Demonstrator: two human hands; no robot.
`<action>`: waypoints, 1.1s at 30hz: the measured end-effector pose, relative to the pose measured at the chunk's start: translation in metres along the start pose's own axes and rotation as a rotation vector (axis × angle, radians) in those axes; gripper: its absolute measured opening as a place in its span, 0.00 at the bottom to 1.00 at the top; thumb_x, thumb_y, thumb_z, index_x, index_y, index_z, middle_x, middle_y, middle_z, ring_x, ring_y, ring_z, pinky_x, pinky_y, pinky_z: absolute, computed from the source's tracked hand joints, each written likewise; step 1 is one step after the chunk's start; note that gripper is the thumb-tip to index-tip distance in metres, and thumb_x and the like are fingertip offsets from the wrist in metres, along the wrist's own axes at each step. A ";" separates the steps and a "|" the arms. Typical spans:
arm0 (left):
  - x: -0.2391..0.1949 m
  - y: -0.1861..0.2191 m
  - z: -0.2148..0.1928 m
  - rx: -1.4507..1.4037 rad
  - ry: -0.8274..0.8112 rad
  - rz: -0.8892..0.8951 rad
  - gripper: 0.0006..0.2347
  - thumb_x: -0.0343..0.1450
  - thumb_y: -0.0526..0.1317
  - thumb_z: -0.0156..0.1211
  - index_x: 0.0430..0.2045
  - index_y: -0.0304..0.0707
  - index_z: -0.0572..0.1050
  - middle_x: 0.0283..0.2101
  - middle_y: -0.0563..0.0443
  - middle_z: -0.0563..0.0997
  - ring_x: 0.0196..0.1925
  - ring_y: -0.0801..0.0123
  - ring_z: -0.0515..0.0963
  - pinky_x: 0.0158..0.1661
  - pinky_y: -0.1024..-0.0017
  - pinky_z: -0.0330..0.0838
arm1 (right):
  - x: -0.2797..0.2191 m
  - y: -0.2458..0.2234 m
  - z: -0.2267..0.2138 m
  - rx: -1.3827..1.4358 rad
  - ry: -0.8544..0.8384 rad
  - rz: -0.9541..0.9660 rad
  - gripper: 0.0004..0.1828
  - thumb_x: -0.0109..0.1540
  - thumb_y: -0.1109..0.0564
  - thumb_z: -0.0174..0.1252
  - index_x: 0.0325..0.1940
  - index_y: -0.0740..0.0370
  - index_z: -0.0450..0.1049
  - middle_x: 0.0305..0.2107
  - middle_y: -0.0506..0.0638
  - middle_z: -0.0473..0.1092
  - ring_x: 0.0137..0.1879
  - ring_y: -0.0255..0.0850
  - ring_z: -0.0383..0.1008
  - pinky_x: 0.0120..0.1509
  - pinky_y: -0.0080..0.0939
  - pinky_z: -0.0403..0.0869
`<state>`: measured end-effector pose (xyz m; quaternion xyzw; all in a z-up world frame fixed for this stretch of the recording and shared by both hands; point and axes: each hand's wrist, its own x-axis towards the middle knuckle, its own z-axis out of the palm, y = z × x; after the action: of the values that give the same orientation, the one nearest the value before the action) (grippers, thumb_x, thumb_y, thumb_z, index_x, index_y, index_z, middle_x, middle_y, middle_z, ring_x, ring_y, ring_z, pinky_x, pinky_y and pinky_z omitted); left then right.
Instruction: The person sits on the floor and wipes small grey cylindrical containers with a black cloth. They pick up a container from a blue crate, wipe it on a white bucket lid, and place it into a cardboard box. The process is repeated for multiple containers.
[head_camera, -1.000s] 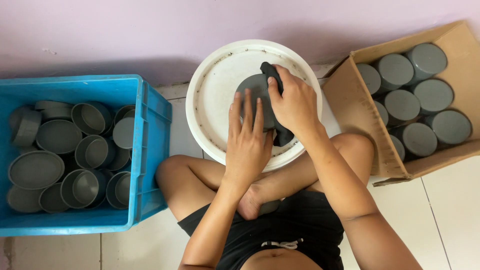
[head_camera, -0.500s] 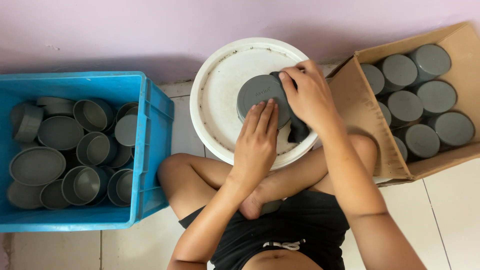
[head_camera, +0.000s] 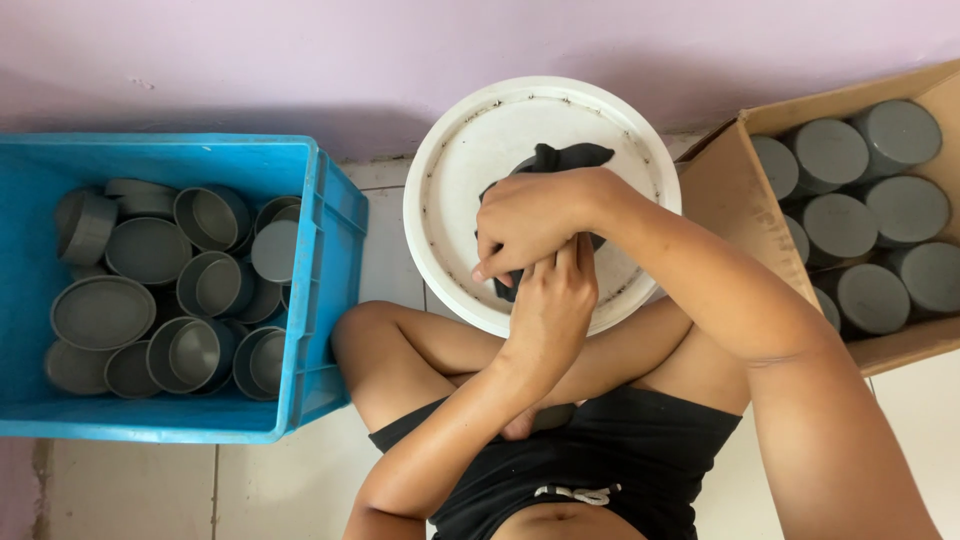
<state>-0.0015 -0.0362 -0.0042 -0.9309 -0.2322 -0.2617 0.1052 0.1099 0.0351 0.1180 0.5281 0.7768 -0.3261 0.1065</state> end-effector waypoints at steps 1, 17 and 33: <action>0.000 -0.001 -0.002 0.003 -0.001 -0.001 0.21 0.68 0.33 0.66 0.58 0.28 0.78 0.54 0.38 0.79 0.60 0.48 0.82 0.65 0.60 0.74 | -0.001 0.000 -0.003 -0.001 0.001 -0.004 0.21 0.68 0.41 0.52 0.27 0.39 0.87 0.23 0.39 0.81 0.40 0.47 0.83 0.54 0.50 0.77; 0.000 -0.009 -0.001 -0.224 0.087 0.013 0.20 0.75 0.26 0.54 0.63 0.14 0.71 0.68 0.21 0.71 0.76 0.38 0.67 0.77 0.55 0.58 | -0.070 0.062 0.071 0.549 0.887 0.207 0.25 0.76 0.49 0.52 0.76 0.57 0.68 0.68 0.63 0.70 0.76 0.56 0.65 0.79 0.59 0.65; 0.033 -0.049 0.011 -0.415 0.018 -0.061 0.13 0.80 0.47 0.55 0.45 0.43 0.86 0.51 0.46 0.88 0.59 0.55 0.86 0.57 0.57 0.80 | -0.082 -0.017 0.193 -0.129 1.394 0.397 0.17 0.66 0.55 0.64 0.57 0.65 0.83 0.36 0.58 0.82 0.50 0.53 0.85 0.67 0.50 0.78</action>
<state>0.0042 0.0220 0.0078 -0.9228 -0.2004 -0.3152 -0.0946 0.0950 -0.1500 0.0193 0.7368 0.5714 0.1580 -0.3251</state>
